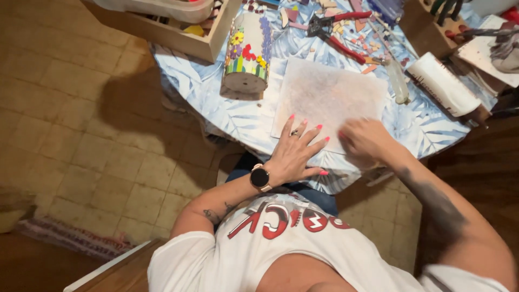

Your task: Decorating a tumbler by gluing small paper flower cutouts onto its surface.

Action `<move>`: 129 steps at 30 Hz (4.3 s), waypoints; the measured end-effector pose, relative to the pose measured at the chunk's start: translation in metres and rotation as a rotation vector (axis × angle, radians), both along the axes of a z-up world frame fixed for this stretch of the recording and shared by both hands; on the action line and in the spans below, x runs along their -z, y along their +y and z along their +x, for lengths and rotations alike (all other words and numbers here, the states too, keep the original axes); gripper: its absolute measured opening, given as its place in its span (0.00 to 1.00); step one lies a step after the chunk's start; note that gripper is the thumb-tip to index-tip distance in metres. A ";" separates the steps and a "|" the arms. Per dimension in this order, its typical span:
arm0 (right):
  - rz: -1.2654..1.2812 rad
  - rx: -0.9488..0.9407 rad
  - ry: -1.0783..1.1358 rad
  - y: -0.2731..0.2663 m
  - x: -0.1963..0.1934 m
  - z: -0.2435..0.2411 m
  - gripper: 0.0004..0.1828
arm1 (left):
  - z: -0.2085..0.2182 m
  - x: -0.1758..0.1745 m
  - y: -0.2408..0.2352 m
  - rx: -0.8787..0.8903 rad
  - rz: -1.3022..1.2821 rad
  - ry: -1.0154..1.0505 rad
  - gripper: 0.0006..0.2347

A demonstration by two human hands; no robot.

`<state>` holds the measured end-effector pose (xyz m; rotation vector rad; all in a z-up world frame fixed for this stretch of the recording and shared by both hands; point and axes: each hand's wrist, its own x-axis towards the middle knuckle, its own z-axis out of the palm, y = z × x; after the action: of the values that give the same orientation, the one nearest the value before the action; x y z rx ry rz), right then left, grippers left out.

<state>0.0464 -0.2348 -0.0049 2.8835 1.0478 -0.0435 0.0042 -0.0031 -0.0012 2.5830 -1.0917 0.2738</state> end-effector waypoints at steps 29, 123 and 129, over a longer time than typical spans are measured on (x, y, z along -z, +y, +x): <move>0.069 -0.035 -0.323 0.051 0.019 0.078 0.10 | -0.009 0.004 0.000 -0.039 -0.077 -0.053 0.32; -0.068 0.013 -0.065 0.032 -0.044 0.010 0.12 | 0.002 -0.012 0.005 0.083 0.056 -0.049 0.31; 0.012 0.140 -0.261 -0.044 -0.009 -0.073 0.11 | -0.002 -0.020 -0.002 0.055 -0.049 0.036 0.28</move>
<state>-0.0265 -0.2789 0.0036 2.8659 0.8030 0.3226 0.0020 -0.0055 0.0192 2.5012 -1.1268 0.2374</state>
